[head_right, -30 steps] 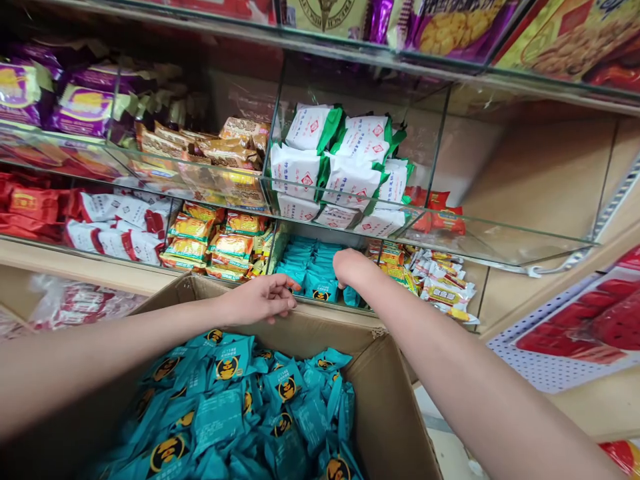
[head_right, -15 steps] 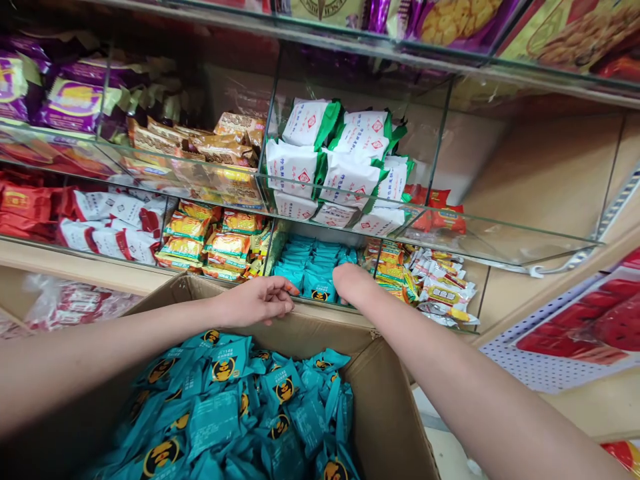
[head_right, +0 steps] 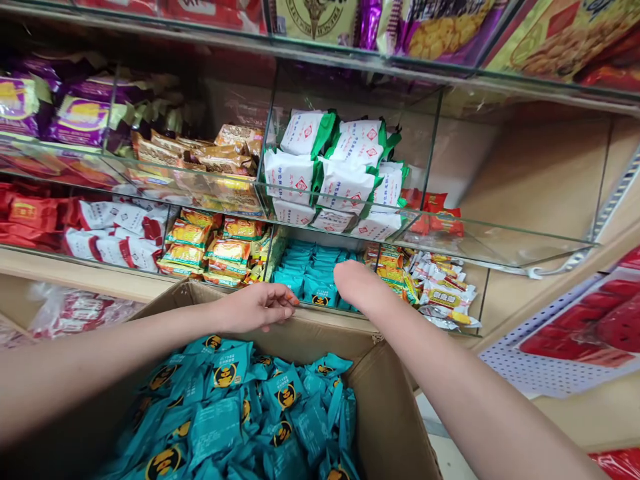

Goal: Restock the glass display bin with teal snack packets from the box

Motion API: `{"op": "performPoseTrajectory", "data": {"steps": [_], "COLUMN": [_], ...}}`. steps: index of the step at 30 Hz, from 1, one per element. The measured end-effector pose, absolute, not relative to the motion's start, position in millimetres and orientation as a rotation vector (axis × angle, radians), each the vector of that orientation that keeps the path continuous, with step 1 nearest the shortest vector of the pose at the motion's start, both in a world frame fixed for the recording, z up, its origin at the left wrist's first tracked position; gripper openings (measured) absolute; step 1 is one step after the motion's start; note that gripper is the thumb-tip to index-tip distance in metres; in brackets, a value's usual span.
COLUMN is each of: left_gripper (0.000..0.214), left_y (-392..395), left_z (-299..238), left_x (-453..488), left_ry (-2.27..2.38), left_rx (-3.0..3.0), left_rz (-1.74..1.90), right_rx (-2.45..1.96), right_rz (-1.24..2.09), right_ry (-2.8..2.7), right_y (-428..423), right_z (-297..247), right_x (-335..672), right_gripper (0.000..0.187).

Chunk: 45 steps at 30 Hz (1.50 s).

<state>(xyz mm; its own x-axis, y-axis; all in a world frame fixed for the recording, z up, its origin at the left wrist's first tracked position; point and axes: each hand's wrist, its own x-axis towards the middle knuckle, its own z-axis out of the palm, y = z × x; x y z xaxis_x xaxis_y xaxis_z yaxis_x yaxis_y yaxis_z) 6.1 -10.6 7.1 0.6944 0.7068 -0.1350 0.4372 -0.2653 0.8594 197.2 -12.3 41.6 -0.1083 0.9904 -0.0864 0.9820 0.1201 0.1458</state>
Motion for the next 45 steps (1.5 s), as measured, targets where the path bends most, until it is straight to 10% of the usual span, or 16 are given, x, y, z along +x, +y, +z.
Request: {"op": "performPoseTrajectory", "data": {"steps": [9,19,31,35,39,45], "left_gripper": [0.021,0.041,0.044,0.034,0.027,0.031], "left_y": [-24,-48,-37,-32,-23,-18], "left_z": [10,-20,-16,10,35,36], "left_x": [3,-6,-9,-8,-10,-7], "left_ry": [0.692,0.648,0.742,0.762,0.791,0.735], "left_rx": [2.47,2.673,2.627,2.569,2.367,1.955], "left_rz": [0.271,-0.822,-0.669,-0.614,-0.107,0.305], "right_rx": [1.911,1.32,1.24,1.164,1.321,1.484], "right_rz": [0.118,-0.552,-0.385,-0.485,-0.829,-2.215], "right_ry": [2.448,2.273,2.346,2.324,2.48,2.341], "right_y": [-12,-90,-71,-74,-71,-64], "right_z": [22,-11,-98,-59,-10,6], "right_x": [196,135,118,124,154,182], "right_gripper": [0.021,0.037,0.084,0.059,0.026,0.024]}}
